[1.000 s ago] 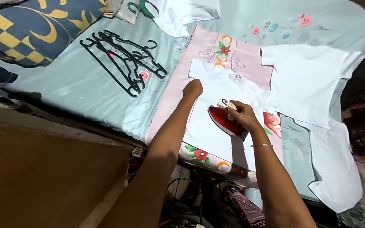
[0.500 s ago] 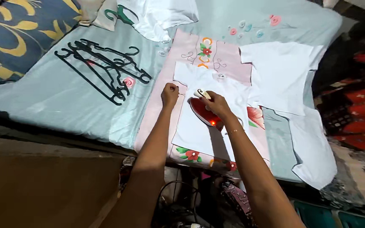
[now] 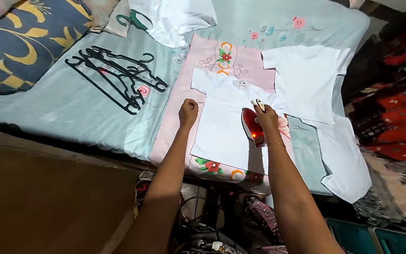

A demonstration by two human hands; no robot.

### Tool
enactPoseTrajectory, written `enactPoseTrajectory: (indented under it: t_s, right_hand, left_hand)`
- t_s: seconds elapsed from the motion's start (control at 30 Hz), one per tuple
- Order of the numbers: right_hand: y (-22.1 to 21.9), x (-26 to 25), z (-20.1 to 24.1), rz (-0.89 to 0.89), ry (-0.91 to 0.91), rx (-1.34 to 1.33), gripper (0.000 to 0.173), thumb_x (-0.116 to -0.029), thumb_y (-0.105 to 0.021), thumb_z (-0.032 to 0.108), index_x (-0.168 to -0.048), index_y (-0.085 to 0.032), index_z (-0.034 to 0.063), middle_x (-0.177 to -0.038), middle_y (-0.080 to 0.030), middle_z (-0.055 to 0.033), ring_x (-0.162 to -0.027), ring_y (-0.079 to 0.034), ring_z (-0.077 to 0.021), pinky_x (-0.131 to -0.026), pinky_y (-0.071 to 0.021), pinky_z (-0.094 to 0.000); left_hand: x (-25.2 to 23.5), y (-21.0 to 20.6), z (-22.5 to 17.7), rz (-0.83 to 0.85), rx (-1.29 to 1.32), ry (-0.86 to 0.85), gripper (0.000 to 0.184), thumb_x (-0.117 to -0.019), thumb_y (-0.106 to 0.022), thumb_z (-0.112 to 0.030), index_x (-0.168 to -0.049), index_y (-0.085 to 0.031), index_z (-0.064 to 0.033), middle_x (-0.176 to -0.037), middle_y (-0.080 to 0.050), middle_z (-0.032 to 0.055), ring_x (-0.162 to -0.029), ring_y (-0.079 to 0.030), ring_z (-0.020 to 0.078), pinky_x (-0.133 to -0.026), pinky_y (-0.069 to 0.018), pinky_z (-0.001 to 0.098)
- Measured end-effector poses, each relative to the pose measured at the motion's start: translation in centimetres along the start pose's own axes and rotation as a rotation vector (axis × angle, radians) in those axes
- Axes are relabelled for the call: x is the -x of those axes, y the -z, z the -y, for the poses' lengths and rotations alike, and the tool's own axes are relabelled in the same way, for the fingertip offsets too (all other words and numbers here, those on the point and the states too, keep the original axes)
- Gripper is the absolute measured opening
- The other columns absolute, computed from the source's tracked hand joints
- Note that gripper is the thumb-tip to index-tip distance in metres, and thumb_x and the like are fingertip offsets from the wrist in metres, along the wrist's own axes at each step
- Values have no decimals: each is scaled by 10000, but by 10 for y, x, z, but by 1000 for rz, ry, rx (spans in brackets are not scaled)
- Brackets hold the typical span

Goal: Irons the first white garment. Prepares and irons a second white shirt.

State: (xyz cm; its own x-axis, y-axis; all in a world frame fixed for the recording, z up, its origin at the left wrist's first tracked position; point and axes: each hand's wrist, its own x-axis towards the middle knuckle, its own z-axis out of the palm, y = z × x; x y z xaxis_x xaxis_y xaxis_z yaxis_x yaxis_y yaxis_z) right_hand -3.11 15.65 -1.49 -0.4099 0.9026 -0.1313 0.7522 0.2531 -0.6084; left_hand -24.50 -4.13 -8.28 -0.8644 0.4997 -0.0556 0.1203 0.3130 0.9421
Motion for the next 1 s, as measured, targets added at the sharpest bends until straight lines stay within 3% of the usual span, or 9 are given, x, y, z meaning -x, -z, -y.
enactPoseTrajectory:
  t_s: [0.07,0.2,0.33,0.43,0.53,0.67,0.8,0.9,1.0]
  right_hand:
    - [4,8,-6,87,50,-43,492,-1039,-577,471,-1292,-625,51,-1000,-680,-254,-820,-658,-409,-752,-523,-609]
    - [26,41,-38,255,167,-38,395,-1040,-609,349,-1311,-643,64,-975,-695,-179,-767,-656,-268,-735,-551,-478]
    - [51,82,-72,110,106,94,446,-1043,-589,371,-1351,-640,53,-1086,-711,-225,-933,-693,-357,-863,-529,-567]
    - [55,91,-80,-61,-73,53,473,-1046,-586,393,-1369,-623,50,-1090,-703,-234,-930,-685,-373,-850,-525,-570]
    - [51,78,-75,-135,-152,25,452,-1047,-578,405,-1303,-648,40,-1065,-704,-226,-937,-682,-370,-857,-515,-577]
    - [44,42,-63,-173,-210,21,507,-1037,-585,450,-1316,-641,30,-1165,-689,-262,-1092,-659,-427,-963,-478,-614]
    - [44,9,-61,-159,-237,16,530,-1044,-550,482,-1280,-642,17,-1191,-673,-279,-1124,-641,-458,-947,-465,-657]
    - [45,5,-72,-132,-205,-85,531,-1028,-576,479,-1266,-640,8,-1157,-669,-277,-1049,-657,-441,-895,-493,-653]
    - [53,34,-83,-15,-126,-171,524,-1021,-595,492,-1278,-612,36,-1061,-656,-247,-827,-643,-367,-743,-532,-573]
  left_hand:
    - [7,2,3,17,-6,-11,246,-1045,-543,-124,-1213,-604,45,-952,-681,184,-796,-675,258,-790,-572,452]
    - [14,4,3,66,-17,-26,253,-1063,-510,-120,-1236,-601,41,-979,-685,187,-809,-676,254,-799,-569,453]
    - [18,5,4,69,-13,-46,243,-1065,-507,-118,-1222,-617,32,-975,-684,180,-800,-668,248,-787,-561,450]
    - [23,7,4,79,-50,-76,261,-1057,-501,-108,-1235,-615,45,-1010,-690,202,-850,-684,285,-823,-564,483]
    - [29,8,1,81,-83,-79,265,-1053,-501,-101,-1235,-615,54,-1022,-693,217,-877,-693,308,-842,-564,505]
    - [34,8,0,74,-81,-69,261,-1048,-509,-101,-1232,-616,49,-1006,-690,205,-864,-680,297,-836,-555,493]
    - [42,9,2,66,-84,-74,254,-1046,-509,-96,-1221,-622,49,-1017,-693,203,-873,-681,289,-844,-556,484]
    - [58,11,0,104,-128,-116,283,-1049,-540,-107,-1270,-621,50,-1193,-673,231,-1039,-688,310,-957,-544,477]
    - [81,17,11,166,-167,-284,345,-1009,-610,-73,-1314,-596,88,-1317,-615,283,-1182,-648,360,-1045,-518,467]
